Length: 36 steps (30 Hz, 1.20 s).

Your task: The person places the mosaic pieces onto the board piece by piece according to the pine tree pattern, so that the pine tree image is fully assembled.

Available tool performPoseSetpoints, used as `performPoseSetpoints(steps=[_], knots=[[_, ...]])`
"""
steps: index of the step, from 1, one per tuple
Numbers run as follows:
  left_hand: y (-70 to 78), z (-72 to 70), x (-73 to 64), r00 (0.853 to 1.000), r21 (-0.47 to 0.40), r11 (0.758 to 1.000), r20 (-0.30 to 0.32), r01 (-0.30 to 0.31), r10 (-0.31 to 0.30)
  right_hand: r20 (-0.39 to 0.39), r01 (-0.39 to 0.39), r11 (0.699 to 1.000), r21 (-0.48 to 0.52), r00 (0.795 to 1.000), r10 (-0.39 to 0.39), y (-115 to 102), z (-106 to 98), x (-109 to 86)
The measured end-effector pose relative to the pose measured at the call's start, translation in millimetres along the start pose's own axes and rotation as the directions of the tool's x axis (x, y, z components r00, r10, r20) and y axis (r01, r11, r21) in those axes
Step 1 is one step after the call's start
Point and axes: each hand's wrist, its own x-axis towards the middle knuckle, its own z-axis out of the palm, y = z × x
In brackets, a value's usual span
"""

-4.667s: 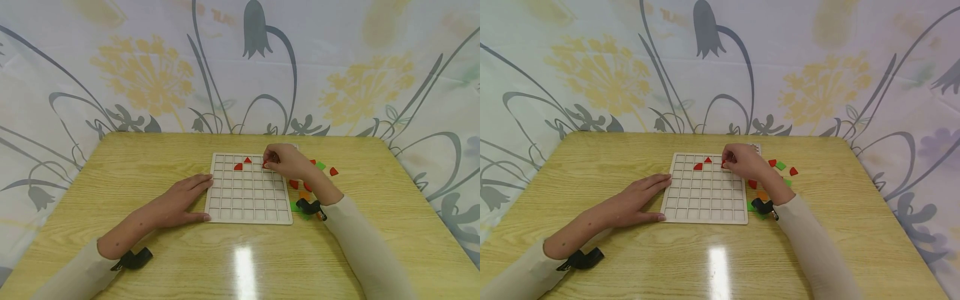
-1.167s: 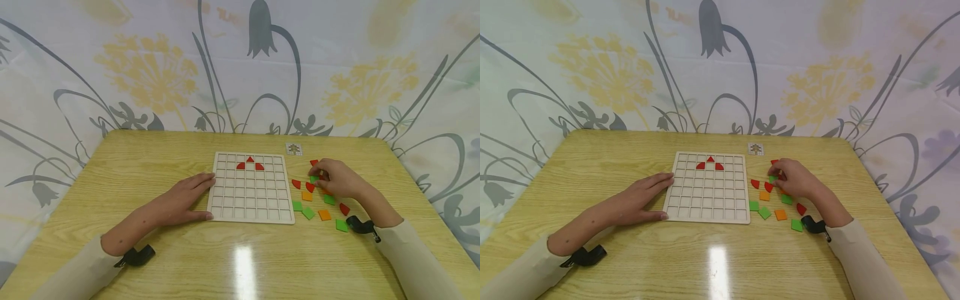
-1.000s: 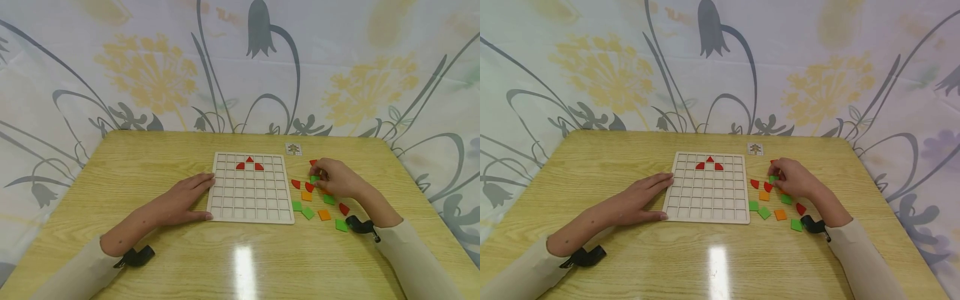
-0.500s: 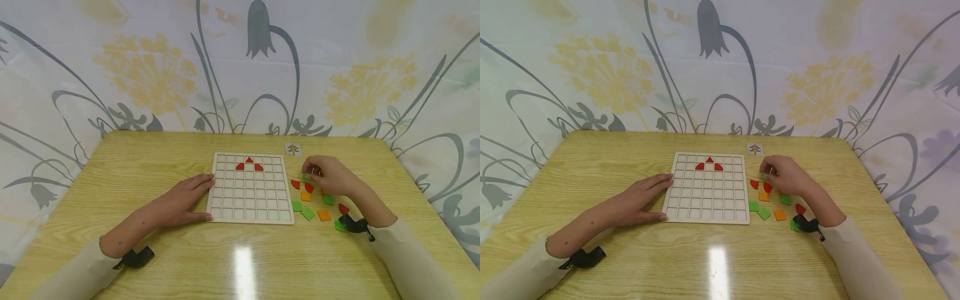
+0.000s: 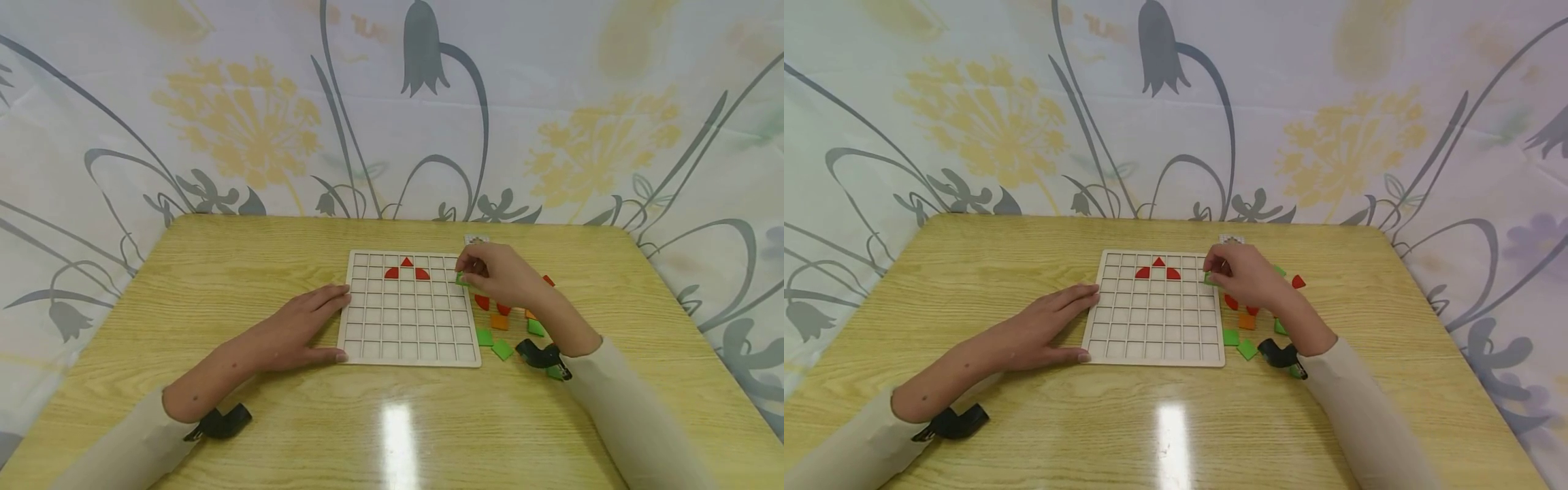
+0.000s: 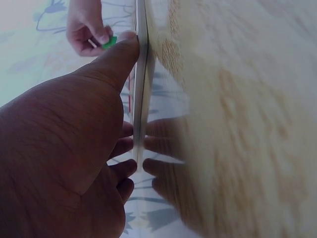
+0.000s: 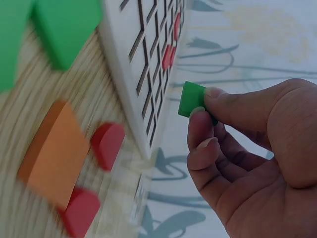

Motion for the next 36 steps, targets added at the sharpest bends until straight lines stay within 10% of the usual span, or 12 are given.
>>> performPoseSetpoints(steps=[36], knots=[[0.5,1.4,-0.5,1.000,-0.001,1.000,-0.014,-0.009,0.009,0.048,-0.049,0.995,0.084,0.998,0.045,-26.5,51.4,76.7]])
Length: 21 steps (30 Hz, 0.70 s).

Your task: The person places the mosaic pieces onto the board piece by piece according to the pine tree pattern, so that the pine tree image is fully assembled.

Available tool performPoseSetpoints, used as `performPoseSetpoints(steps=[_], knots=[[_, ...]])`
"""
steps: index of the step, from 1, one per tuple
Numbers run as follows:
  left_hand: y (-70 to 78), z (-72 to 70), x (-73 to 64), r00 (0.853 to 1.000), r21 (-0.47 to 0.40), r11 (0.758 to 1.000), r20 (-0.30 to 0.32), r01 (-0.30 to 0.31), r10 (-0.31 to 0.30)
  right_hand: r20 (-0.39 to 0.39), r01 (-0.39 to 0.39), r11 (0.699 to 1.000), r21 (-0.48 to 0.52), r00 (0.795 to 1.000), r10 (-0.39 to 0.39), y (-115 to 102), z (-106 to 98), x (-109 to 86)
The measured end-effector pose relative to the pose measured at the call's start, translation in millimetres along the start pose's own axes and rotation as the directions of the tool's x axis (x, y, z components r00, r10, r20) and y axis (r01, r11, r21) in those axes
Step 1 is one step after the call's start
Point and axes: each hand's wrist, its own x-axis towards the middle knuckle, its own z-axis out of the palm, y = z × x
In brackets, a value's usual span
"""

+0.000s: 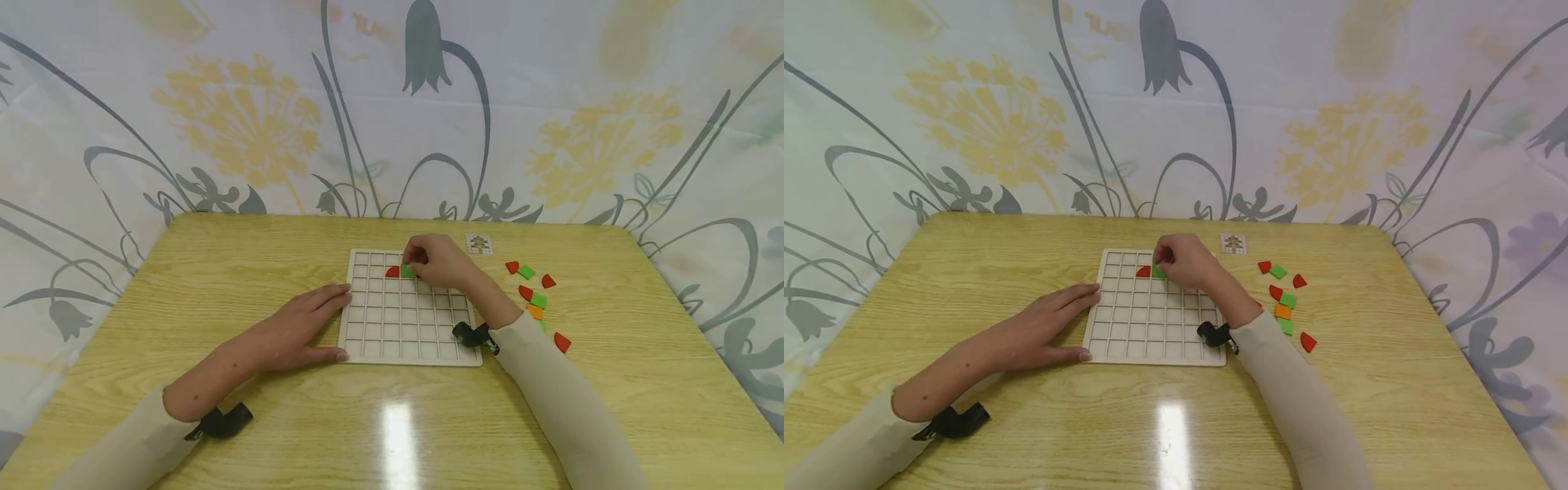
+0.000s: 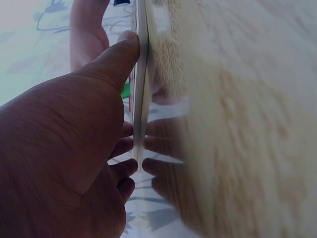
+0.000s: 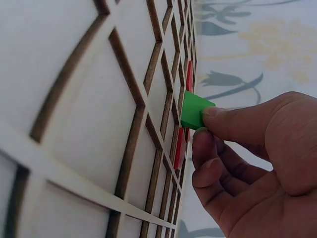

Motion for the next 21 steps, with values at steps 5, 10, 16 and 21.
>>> performPoseSetpoints(steps=[5,10,16,21], knots=[[-0.9,0.4,0.3,1.000,0.002,1.000,-0.010,-0.005,0.005,-0.007,-0.017,1.000,-0.023,1.000,0.017,-1.2,2.0,0.9],[-1.0,-0.2,0.6,1.000,-0.002,1.000,0.002,0.004,-0.004,-0.003,-0.027,0.997,-0.068,1.000,0.027,0.1,3.9,2.6],[-0.6,-0.3,1.1,0.999,-0.013,1.000,0.023,0.025,-0.025,0.001,-0.040,0.995,-0.089,0.999,0.040,-0.9,4.2,1.2],[-1.5,0.4,0.9,0.999,-0.017,1.000,0.021,0.025,-0.025,-0.003,-0.032,0.994,-0.107,0.999,0.032,-1.3,5.1,0.6]])
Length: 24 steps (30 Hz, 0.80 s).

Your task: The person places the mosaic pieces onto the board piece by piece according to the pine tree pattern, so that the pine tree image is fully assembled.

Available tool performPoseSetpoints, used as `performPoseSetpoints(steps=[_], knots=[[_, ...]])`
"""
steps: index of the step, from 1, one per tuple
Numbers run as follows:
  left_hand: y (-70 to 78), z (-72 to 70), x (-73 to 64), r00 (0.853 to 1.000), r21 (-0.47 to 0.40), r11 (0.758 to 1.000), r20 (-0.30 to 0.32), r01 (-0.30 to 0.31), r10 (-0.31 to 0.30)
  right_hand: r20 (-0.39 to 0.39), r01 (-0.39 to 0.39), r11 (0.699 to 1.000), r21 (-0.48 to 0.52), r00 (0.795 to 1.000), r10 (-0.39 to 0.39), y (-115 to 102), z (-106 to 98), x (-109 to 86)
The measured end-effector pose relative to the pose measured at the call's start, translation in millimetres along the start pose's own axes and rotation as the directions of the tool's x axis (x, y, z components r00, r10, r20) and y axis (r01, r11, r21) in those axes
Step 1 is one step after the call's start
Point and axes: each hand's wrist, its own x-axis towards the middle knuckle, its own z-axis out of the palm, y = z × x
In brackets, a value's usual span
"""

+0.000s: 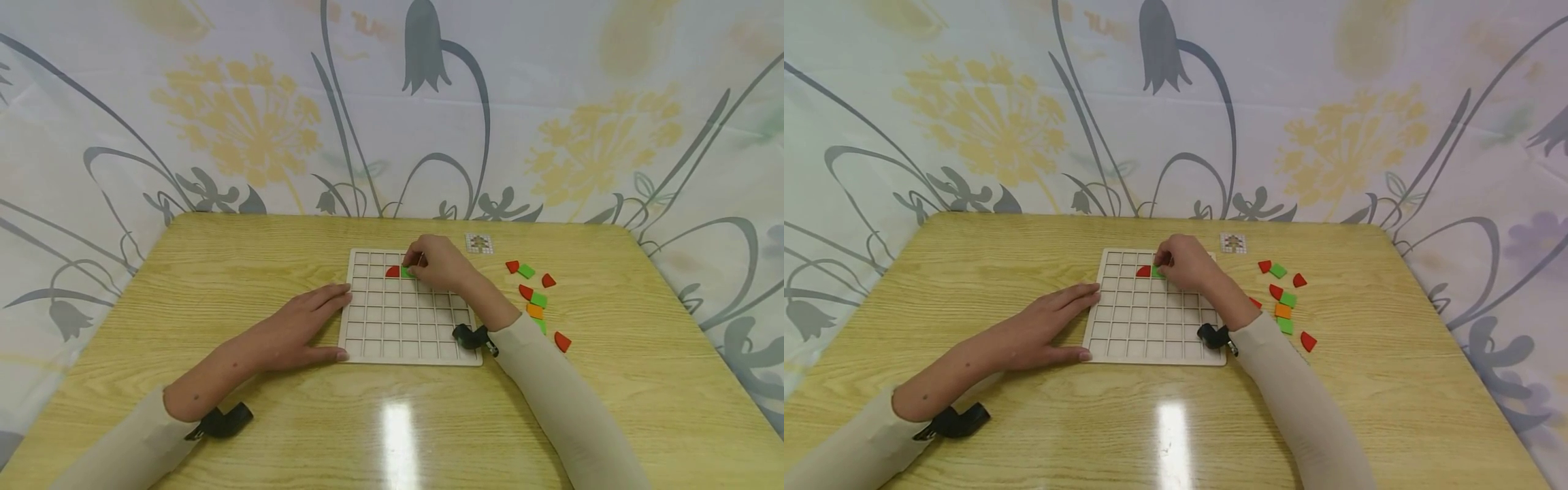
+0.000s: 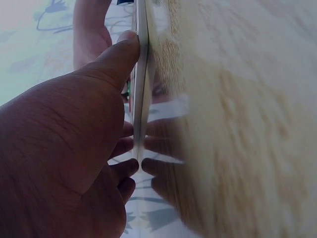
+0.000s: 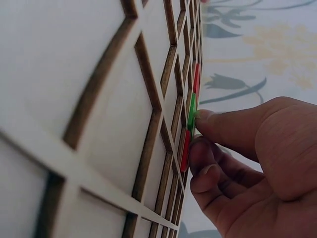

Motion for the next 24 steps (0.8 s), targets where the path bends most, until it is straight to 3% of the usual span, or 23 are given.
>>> performPoseSetpoints(steps=[10,18,24], knots=[[1.3,-0.8,0.5,1.000,0.006,1.000,0.010,0.008,-0.008,-0.025,0.037,0.999,-0.015,0.999,-0.037,-1.4,-7.7,-8.6],[1.0,-0.7,0.1,1.000,0.009,1.000,0.013,0.008,-0.008,-0.053,0.066,0.998,0.016,0.996,-0.065,-3.2,-19.6,-29.4],[0.9,-0.9,0.0,1.000,0.014,1.000,0.013,0.008,-0.008,-0.063,0.045,0.999,0.027,0.997,-0.044,-4.4,-26.9,-47.3]])
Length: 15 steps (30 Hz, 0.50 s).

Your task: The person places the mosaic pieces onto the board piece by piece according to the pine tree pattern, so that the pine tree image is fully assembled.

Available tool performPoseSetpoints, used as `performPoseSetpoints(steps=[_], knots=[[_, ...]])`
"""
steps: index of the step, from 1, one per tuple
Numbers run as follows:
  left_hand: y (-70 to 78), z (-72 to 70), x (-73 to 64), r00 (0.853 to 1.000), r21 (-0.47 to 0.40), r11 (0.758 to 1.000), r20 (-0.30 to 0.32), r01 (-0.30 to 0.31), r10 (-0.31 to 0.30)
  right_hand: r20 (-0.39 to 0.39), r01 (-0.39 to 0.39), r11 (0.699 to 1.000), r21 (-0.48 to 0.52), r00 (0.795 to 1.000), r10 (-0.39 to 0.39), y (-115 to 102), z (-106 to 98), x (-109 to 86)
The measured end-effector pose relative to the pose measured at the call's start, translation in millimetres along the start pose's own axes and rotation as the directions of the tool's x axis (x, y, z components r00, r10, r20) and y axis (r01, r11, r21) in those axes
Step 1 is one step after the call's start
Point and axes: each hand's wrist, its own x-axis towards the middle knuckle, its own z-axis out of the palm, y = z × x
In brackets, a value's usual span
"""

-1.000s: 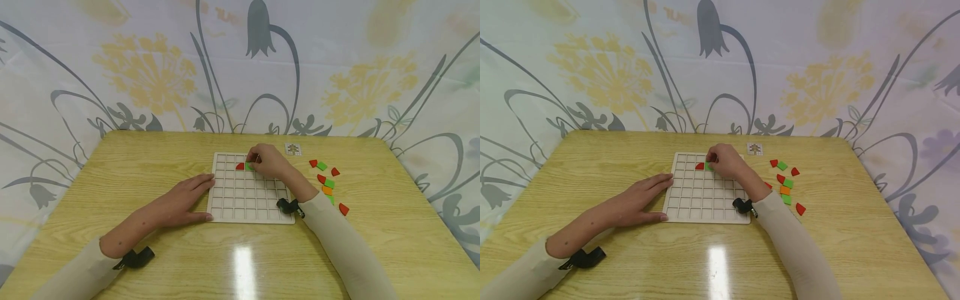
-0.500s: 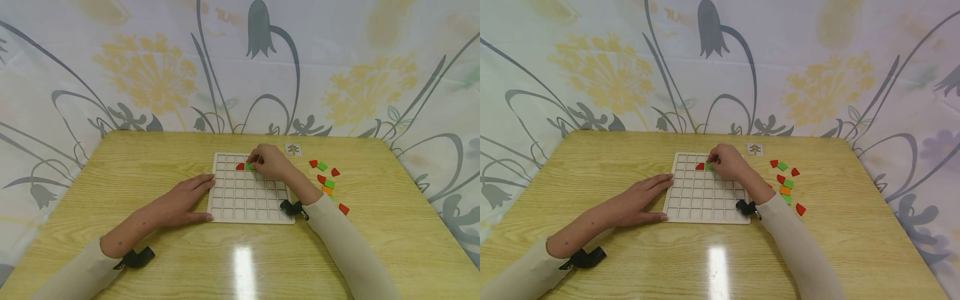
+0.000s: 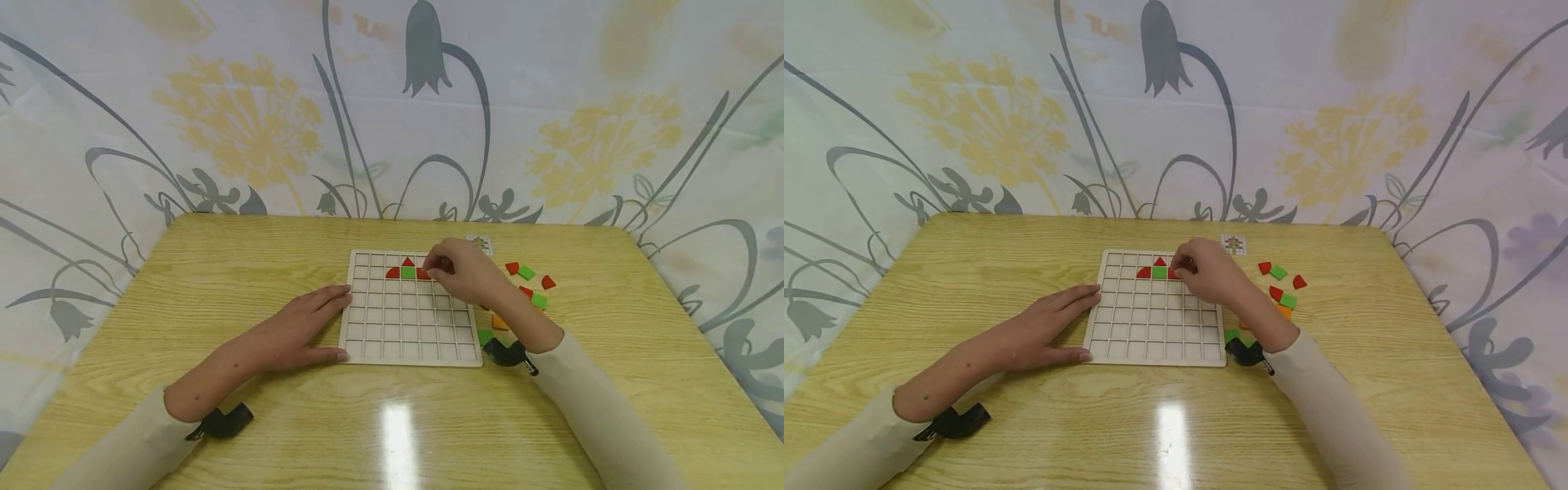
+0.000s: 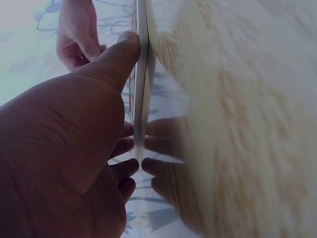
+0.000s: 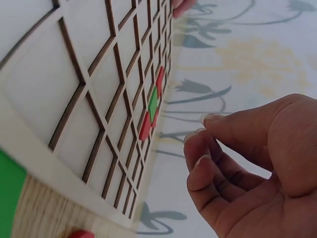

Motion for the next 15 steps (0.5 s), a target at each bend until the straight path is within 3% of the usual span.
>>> performPoseSetpoints(steps=[8,15], knots=[[0.1,0.0,-0.1,1.000,-0.004,1.000,-0.004,-0.005,0.005,-0.027,0.015,0.999,-0.040,1.000,-0.016,10.6,-11.7,-18.6],[0.8,-0.6,-1.4,1.000,0.002,1.000,-0.021,-0.013,0.013,-0.037,-0.025,0.999,-0.036,0.999,0.024,23.5,-19.2,-32.7]])
